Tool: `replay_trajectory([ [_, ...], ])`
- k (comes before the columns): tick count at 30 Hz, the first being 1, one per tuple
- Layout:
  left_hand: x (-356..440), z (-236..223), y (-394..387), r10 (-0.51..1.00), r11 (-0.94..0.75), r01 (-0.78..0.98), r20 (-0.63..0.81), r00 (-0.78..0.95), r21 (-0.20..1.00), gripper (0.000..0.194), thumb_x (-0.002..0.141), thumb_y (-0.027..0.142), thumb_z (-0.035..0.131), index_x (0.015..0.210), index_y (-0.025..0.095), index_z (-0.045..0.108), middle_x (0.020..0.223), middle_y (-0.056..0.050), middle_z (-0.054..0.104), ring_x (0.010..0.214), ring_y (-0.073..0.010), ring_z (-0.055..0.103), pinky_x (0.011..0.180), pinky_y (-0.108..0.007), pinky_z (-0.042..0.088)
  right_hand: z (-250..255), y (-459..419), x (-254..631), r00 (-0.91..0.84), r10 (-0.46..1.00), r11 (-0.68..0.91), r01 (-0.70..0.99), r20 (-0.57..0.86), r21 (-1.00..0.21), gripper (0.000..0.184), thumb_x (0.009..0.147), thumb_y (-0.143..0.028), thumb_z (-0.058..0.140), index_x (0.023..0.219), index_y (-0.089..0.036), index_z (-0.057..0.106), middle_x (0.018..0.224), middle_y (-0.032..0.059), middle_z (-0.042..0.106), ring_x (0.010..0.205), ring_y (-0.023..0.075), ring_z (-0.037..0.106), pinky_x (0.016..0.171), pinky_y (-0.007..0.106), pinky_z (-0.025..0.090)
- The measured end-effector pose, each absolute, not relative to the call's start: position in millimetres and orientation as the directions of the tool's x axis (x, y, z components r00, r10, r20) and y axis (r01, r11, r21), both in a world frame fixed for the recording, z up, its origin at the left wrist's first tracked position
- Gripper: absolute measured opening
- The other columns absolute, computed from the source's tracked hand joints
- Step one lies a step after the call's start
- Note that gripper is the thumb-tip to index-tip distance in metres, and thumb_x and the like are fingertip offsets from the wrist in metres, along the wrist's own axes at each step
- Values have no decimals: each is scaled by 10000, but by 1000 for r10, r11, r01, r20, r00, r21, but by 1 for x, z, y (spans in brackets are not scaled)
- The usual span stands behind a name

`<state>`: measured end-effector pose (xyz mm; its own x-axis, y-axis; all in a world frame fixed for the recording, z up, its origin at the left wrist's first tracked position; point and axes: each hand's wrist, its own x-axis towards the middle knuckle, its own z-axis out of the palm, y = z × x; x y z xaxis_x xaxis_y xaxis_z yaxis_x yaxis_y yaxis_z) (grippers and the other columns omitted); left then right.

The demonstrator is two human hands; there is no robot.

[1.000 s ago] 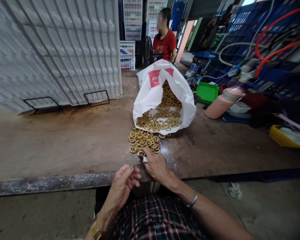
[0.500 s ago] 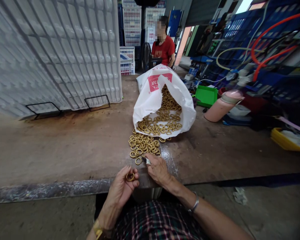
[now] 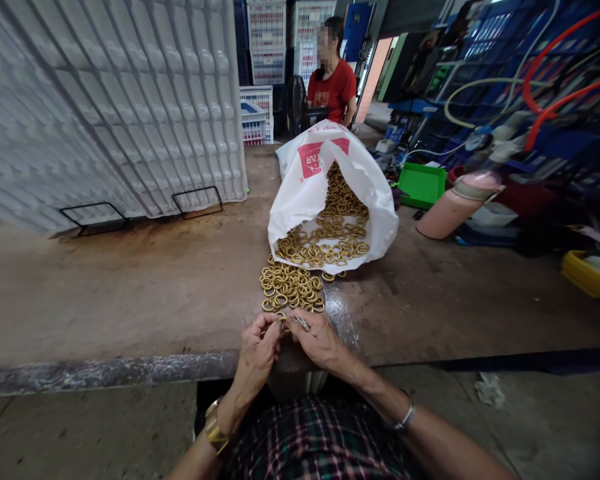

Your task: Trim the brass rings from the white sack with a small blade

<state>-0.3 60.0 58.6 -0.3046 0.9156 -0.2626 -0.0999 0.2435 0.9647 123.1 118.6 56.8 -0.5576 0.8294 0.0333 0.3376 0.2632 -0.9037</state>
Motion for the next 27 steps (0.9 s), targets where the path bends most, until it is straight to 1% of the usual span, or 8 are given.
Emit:
replay_trajectory([
  [2, 1, 57, 58, 926, 192, -27, -190, -327, 981, 266, 756, 419, 546, 770, 155, 580, 503, 54, 466, 420, -70, 397, 405, -178, 329, 55, 118, 121, -527, 849, 147, 317, -45, -937, 358, 847, -398, 390, 560, -191, 446, 513, -40, 432, 507, 91, 396, 512, 207, 318],
  [5, 2, 55, 55, 934, 102, 77, -69, -351, 992, 226, 780, 375, 529, 777, 161, 600, 557, 33, 510, 467, -76, 421, 455, -187, 351, 50, 118, 119, -502, 847, -12, 311, -175, -950, 406, 848, -425, 385, 527, -185, 450, 460, -46, 390, 453, 80, 353, 468, 204, 293],
  [7, 2, 55, 54, 936, 93, 82, -59, -346, 992, 216, 786, 365, 524, 773, 161, 596, 573, 28, 520, 471, -75, 422, 460, -189, 354, 47, 118, 118, -504, 835, -70, 299, -220, -952, 406, 849, -436, 380, 542, -184, 465, 448, -54, 372, 431, 75, 333, 451, 204, 281],
  [8, 2, 56, 54, 938, 113, 61, -87, -335, 992, 221, 786, 370, 522, 771, 160, 589, 573, 28, 519, 462, -73, 417, 450, -188, 350, 46, 118, 118, -503, 835, -80, 289, -222, -954, 398, 845, -436, 383, 550, -184, 468, 451, -56, 372, 429, 74, 331, 449, 203, 280],
  [11, 1, 57, 53, 931, 230, -33, -229, -282, 973, 259, 778, 417, 527, 778, 159, 558, 556, 42, 489, 423, -65, 398, 401, -179, 332, 49, 120, 116, -483, 859, -40, 264, -168, -964, 345, 823, -405, 417, 564, -182, 462, 494, -50, 413, 467, 76, 364, 470, 200, 295],
  [13, 0, 58, 52, 924, 279, -89, -293, -245, 956, 289, 775, 450, 530, 795, 163, 538, 565, 47, 484, 413, -61, 400, 383, -172, 328, 53, 121, 114, -473, 871, 4, 272, -130, -962, 295, 805, -377, 441, 587, -180, 469, 533, -44, 446, 505, 81, 391, 491, 201, 309],
  [19, -1, 56, 49, 929, 285, -337, -345, -132, 897, 316, 767, 472, 550, 802, 161, 505, 600, 43, 504, 409, -44, 382, 376, -163, 303, 56, 120, 112, -491, 869, 116, 322, -61, -940, 249, 805, -346, 437, 619, -184, 477, 549, -51, 447, 546, 91, 402, 522, 203, 319],
  [27, -2, 57, 47, 921, 299, -439, -377, -101, 848, 310, 725, 456, 609, 753, 167, 500, 586, 46, 502, 418, -49, 390, 392, -173, 304, 56, 118, 110, -516, 853, 84, 289, -81, -954, 242, 826, -312, 413, 639, -182, 499, 586, -34, 502, 572, 97, 461, 552, 201, 369],
])
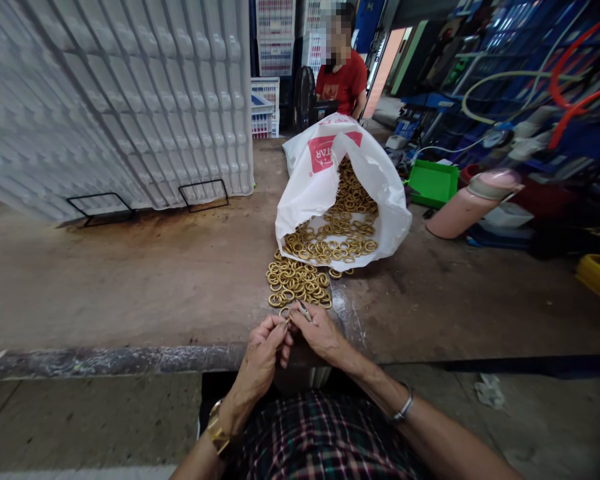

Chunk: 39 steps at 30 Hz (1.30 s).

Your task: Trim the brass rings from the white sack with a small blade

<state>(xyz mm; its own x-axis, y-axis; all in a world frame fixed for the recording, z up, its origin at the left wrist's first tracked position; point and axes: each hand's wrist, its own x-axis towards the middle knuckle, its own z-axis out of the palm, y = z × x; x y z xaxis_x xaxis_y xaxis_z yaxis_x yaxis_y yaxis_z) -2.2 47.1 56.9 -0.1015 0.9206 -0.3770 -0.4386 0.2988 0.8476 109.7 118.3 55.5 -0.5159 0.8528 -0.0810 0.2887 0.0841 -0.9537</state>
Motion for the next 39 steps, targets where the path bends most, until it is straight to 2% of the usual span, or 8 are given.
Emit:
replay_trajectory([
  [5, -3, 57, 46, 930, 280, -459, -357, -91, 844, 299, 740, 448, 599, 754, 164, 507, 592, 44, 499, 425, -48, 397, 404, -175, 310, 58, 120, 108, -510, 855, 78, 299, -91, -951, 224, 828, -287, 399, 675, -182, 526, 578, -27, 517, 558, 101, 486, 548, 200, 385],
  [8, -3, 55, 45, 924, 277, -451, -364, -117, 848, 302, 741, 449, 601, 750, 166, 495, 595, 45, 498, 428, -48, 400, 406, -173, 309, 54, 120, 111, -497, 867, 176, 392, -46, -903, 197, 829, -250, 380, 728, -192, 538, 606, -17, 541, 579, 112, 509, 568, 205, 386],
  [14, -2, 49, 45, 934, 227, -320, -299, -197, 920, 318, 777, 474, 549, 769, 159, 505, 593, 37, 498, 444, -55, 407, 414, -171, 337, 47, 112, 118, -643, 765, 508, 581, 24, -636, 174, 729, -89, 420, 756, -212, 540, 714, 7, 624, 654, 124, 549, 596, 201, 352],
  [21, 0, 62, 40, 917, 251, -228, -306, -257, 941, 366, 725, 521, 582, 694, 166, 495, 555, 38, 498, 419, -58, 415, 403, -174, 345, 47, 113, 116, -619, 783, 540, 725, -60, -426, 236, 725, -88, 443, 904, -196, 552, 772, 46, 666, 684, 150, 593, 572, 222, 316],
  [24, 2, 69, 32, 931, 247, -295, -310, -191, 923, 334, 738, 485, 596, 688, 169, 497, 550, 44, 492, 407, -54, 411, 395, -175, 345, 44, 119, 119, -607, 791, 545, 754, -72, -366, 266, 737, -113, 438, 967, -187, 549, 772, 56, 668, 671, 162, 594, 561, 237, 302],
  [30, -8, 69, 30, 910, 161, -641, -365, -199, 751, 292, 731, 424, 634, 724, 174, 484, 663, 20, 563, 457, -63, 453, 373, -170, 326, 43, 119, 119, -526, 850, 480, 777, -1, -407, 232, 763, -116, 448, 961, -199, 535, 875, 43, 667, 755, 163, 604, 620, 240, 329],
  [36, -17, 63, 34, 884, 146, -727, -418, -208, 671, 250, 707, 342, 671, 770, 167, 504, 710, 2, 604, 504, -69, 500, 412, -165, 345, 51, 116, 106, -547, 837, 501, 785, -28, -365, 292, 803, -207, 488, 1094, -197, 476, 999, 69, 655, 854, 197, 613, 647, 264, 347],
  [39, -20, 62, 33, 886, 173, -768, -438, -152, 617, 278, 673, 281, 692, 883, 181, 539, 681, 16, 595, 495, -65, 499, 425, -160, 345, 53, 117, 102, -558, 828, 509, 790, -59, -341, 266, 805, -191, 472, 1070, -199, 485, 981, 70, 657, 830, 189, 617, 634, 262, 345],
])
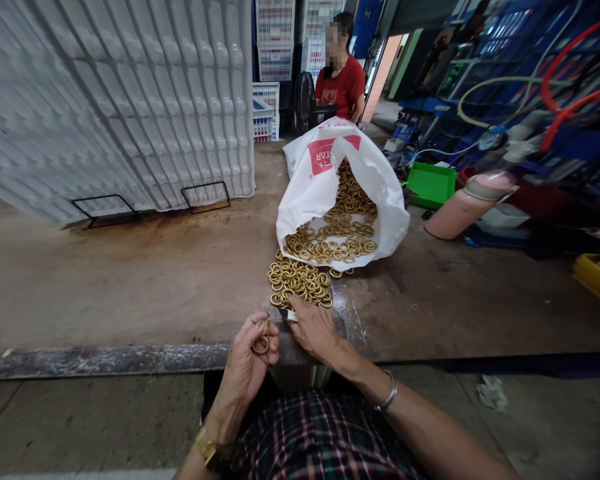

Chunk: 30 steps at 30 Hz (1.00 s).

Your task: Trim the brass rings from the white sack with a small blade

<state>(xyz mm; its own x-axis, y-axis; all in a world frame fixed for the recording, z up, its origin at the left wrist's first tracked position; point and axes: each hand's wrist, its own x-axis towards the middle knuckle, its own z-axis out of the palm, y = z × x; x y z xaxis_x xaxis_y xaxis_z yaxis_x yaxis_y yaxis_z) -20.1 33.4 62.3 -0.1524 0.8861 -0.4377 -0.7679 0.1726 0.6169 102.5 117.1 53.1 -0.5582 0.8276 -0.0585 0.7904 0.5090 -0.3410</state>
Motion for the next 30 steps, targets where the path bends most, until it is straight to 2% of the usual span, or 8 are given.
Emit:
replay_trajectory([
  [2, -23, 61, 34, 882, 197, -800, -458, -108, 567, 304, 642, 240, 705, 900, 165, 563, 682, 8, 593, 519, -66, 511, 442, -160, 361, 52, 118, 102, -548, 834, 498, 798, -64, -341, 230, 805, -201, 474, 1034, -202, 492, 948, 63, 663, 799, 184, 618, 622, 257, 339],
  [7, -26, 56, 36, 838, 193, -840, -531, -128, 507, 211, 625, 236, 718, 704, 136, 549, 702, -17, 610, 575, -87, 552, 452, -167, 399, 45, 120, 108, -551, 834, 495, 769, -26, -405, 178, 791, -185, 477, 967, -206, 486, 814, 38, 657, 721, 169, 602, 598, 238, 323],
  [12, -20, 59, 39, 853, 203, -726, -483, -199, 657, 281, 628, 289, 735, 767, 152, 532, 678, 12, 586, 552, -80, 542, 411, -151, 385, 41, 118, 113, -533, 842, 446, 601, 83, -664, 82, 798, -169, 441, 857, -222, 465, 739, -4, 598, 686, 134, 556, 618, 210, 351],
  [16, -13, 57, 41, 868, 218, -612, -438, -234, 760, 371, 642, 362, 722, 892, 162, 534, 644, 27, 567, 499, -75, 504, 372, -149, 353, 49, 115, 111, -563, 815, 438, 440, 139, -784, 31, 810, -229, 431, 815, -216, 459, 724, -10, 545, 676, 131, 517, 631, 219, 371],
  [21, -9, 55, 40, 877, 259, -479, -412, -248, 839, 351, 670, 450, 676, 788, 152, 533, 541, 69, 469, 400, -27, 356, 354, -134, 263, 59, 111, 107, -577, 812, 337, 335, 91, -880, 116, 827, -299, 418, 789, -204, 473, 701, -21, 511, 672, 123, 486, 634, 223, 371],
  [26, -10, 58, 38, 879, 298, -268, -373, -296, 916, 365, 700, 501, 621, 754, 150, 533, 509, 76, 422, 391, -30, 333, 355, -144, 243, 57, 112, 103, -542, 840, 216, 352, -10, -911, 135, 786, -296, 449, 702, -192, 469, 621, -48, 448, 592, 104, 426, 563, 213, 329],
  [30, -10, 58, 36, 897, 322, -345, -400, -185, 882, 339, 753, 499, 564, 796, 168, 505, 554, 69, 456, 387, -29, 334, 348, -141, 229, 55, 112, 101, -522, 853, 210, 343, 0, -916, 153, 783, -302, 450, 689, -185, 477, 614, -51, 429, 580, 98, 399, 539, 209, 309],
])
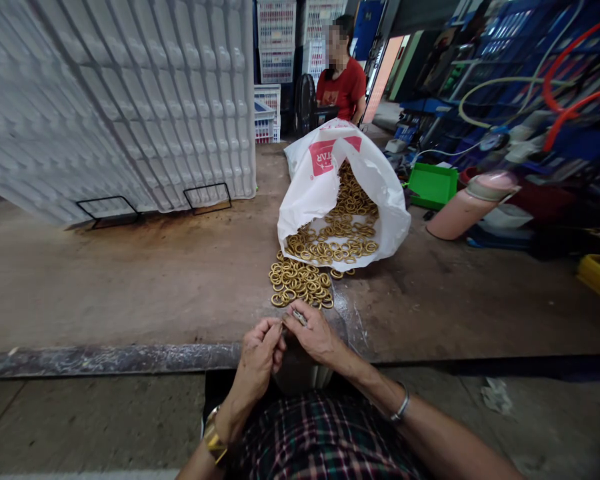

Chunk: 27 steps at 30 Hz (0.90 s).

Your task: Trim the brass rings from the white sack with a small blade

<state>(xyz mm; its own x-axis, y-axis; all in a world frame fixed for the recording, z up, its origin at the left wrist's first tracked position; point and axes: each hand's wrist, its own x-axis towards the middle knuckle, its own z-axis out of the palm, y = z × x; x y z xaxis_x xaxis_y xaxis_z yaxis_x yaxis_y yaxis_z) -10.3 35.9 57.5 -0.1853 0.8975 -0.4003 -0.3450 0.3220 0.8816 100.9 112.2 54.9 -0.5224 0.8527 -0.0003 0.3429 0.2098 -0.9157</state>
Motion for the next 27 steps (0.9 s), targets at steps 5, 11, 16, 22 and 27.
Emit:
replay_trajectory([
  [5, -11, 56, 35, 925, 286, -435, -365, -108, 854, 289, 788, 446, 552, 766, 169, 473, 599, 61, 466, 418, -24, 346, 368, -135, 248, 51, 113, 100, -525, 851, 218, 317, 21, -923, 152, 802, -274, 438, 690, -184, 488, 609, -49, 454, 582, 96, 424, 558, 207, 331],
  [11, -8, 54, 36, 923, 258, -375, -341, -176, 891, 302, 774, 457, 563, 786, 164, 490, 588, 58, 470, 416, -32, 357, 361, -140, 271, 49, 115, 104, -535, 845, 249, 360, 20, -899, 160, 838, -240, 390, 763, -186, 520, 647, -19, 560, 606, 107, 512, 581, 205, 365],
  [16, -9, 55, 38, 915, 263, -285, -333, -230, 922, 318, 772, 478, 546, 766, 166, 482, 581, 54, 474, 417, -37, 367, 368, -146, 288, 49, 110, 110, -672, 741, 513, 575, -10, -637, 166, 746, -123, 434, 838, -194, 553, 693, 11, 606, 617, 127, 528, 564, 216, 320],
  [22, -10, 59, 38, 903, 298, -153, -330, -275, 942, 337, 765, 505, 514, 729, 171, 479, 539, 56, 464, 401, -48, 363, 369, -158, 293, 47, 110, 111, -693, 718, 581, 652, -72, -487, 243, 719, -109, 422, 913, -190, 543, 777, 34, 646, 686, 143, 577, 588, 221, 318],
  [27, -9, 58, 37, 906, 276, -79, -287, -312, 958, 347, 763, 516, 497, 689, 178, 469, 522, 56, 458, 393, -53, 363, 372, -167, 290, 51, 111, 109, -693, 707, 595, 690, -141, -411, 261, 727, -119, 411, 952, -169, 533, 782, 53, 650, 689, 153, 588, 571, 234, 301],
])
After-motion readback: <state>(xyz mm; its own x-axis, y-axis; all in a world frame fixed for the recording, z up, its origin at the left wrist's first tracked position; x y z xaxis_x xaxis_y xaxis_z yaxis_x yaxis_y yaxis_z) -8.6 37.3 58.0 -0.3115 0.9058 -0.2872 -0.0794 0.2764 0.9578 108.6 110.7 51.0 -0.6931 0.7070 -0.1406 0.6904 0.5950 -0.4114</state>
